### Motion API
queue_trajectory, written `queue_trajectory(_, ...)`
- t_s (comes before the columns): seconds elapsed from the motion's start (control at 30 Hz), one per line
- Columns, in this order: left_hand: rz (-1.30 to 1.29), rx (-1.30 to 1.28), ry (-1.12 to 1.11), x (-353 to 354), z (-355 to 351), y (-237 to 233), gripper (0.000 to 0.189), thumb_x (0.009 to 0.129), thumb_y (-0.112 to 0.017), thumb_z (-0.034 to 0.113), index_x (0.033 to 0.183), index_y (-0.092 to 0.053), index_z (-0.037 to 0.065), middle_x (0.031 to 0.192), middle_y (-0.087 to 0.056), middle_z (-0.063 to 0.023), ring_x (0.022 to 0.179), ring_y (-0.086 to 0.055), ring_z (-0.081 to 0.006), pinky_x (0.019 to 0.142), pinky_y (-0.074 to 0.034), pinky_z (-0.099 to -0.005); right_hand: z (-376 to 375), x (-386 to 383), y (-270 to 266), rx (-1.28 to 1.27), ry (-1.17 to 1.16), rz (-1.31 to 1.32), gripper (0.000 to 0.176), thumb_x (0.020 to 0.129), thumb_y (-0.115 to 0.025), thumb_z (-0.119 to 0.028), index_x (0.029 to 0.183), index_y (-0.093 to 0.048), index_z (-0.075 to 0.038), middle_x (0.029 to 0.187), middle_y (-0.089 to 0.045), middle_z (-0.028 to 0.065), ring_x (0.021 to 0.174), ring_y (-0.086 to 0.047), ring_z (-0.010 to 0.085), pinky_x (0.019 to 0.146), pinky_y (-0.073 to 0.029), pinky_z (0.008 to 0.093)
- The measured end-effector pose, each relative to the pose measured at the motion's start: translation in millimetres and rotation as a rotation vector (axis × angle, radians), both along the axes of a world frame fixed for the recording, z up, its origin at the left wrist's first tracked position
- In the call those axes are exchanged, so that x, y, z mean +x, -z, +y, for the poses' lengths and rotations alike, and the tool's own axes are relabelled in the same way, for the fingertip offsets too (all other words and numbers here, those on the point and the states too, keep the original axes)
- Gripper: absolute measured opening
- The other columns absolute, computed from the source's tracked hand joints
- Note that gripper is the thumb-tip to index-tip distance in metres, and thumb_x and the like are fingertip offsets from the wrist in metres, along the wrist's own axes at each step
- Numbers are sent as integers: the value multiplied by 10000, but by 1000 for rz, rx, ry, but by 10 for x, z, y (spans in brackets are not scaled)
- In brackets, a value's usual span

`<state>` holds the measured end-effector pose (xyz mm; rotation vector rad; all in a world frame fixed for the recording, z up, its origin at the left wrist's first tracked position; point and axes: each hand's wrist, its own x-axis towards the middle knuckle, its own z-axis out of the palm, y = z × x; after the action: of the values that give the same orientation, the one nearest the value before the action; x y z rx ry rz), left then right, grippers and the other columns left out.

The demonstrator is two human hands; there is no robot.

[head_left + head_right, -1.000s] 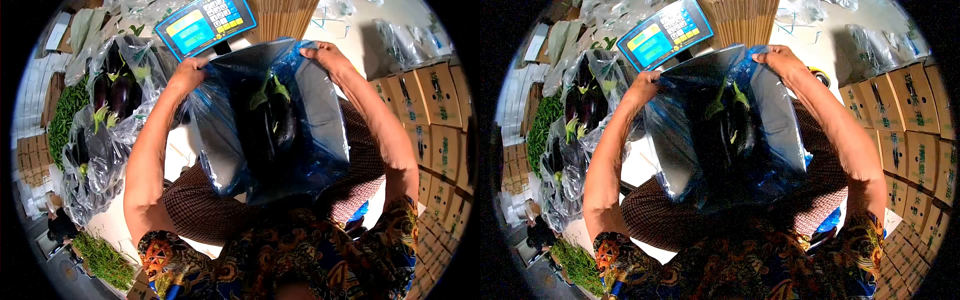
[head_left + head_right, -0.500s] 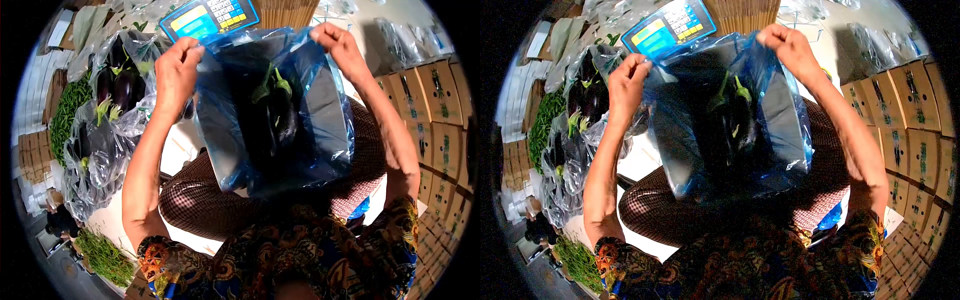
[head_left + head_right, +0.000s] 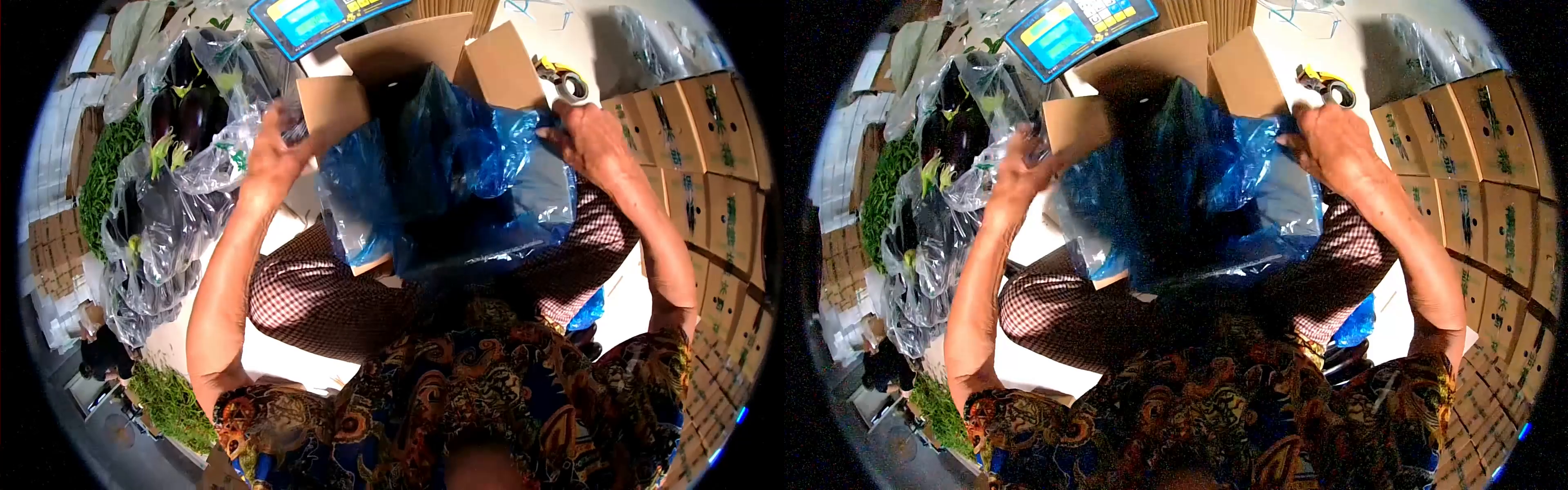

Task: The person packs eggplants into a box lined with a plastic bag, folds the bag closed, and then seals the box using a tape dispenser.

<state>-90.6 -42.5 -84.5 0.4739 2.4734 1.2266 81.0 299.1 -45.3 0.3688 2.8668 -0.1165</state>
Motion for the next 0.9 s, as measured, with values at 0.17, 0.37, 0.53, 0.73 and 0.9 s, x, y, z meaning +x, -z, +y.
queue_trajectory(0.17, -694, -155, 62, 417, -118, 54, 305, 907, -605, 218, 691, -572, 5, 548, -581, -69, 433, -538, -124, 438, -443, -228, 116, 296, 179, -465, -138, -18, 183, 883, -610, -157, 802, -618, 8, 698, -619, 169, 624, -610, 278, 538, -466, 406)
queue_trajectory(0.37, -163, -108, 748, 618, 171, -464, 283, 915, -537, 176, 702, -547, -9, 535, -526, -49, 488, -533, -109, 464, -411, -281, -290, 65, 59, -840, -183, 8, 247, 911, -544, -148, 1139, -582, -61, 1121, -631, 138, 997, -611, 259, 834, -499, 359)
queue_trajectory(0.53, -362, -44, 557, 694, 398, -640, 233, 820, -642, 117, 1013, -566, 10, 856, -594, -89, 772, -587, -164, 664, -482, -307, -221, 169, 11, -794, -166, 32, 467, 888, -603, -351, 1225, -543, -34, 1096, -616, 185, 989, -610, 261, 874, -493, 373)
queue_trajectory(0.73, 170, -286, 1193, 1073, 176, -277, 608, 750, -701, 199, 1303, -490, 57, 1187, -535, -215, 1076, -543, -366, 878, -467, -446, -217, 801, 37, -443, -511, -183, 398, 813, -662, -340, 950, -580, 26, 611, -502, 41, 523, -477, 189, 651, -495, 380)
queue_trajectory(0.9, 66, -573, 1276, 1032, 366, -174, 307, 793, -582, 102, 1093, -630, 56, 1022, -633, -184, 932, -611, -364, 820, -486, -454, -426, 708, -134, -184, -449, -755, 127, 776, -684, -123, 866, -607, -76, 769, -522, 20, 774, -463, 160, 726, -431, 334)
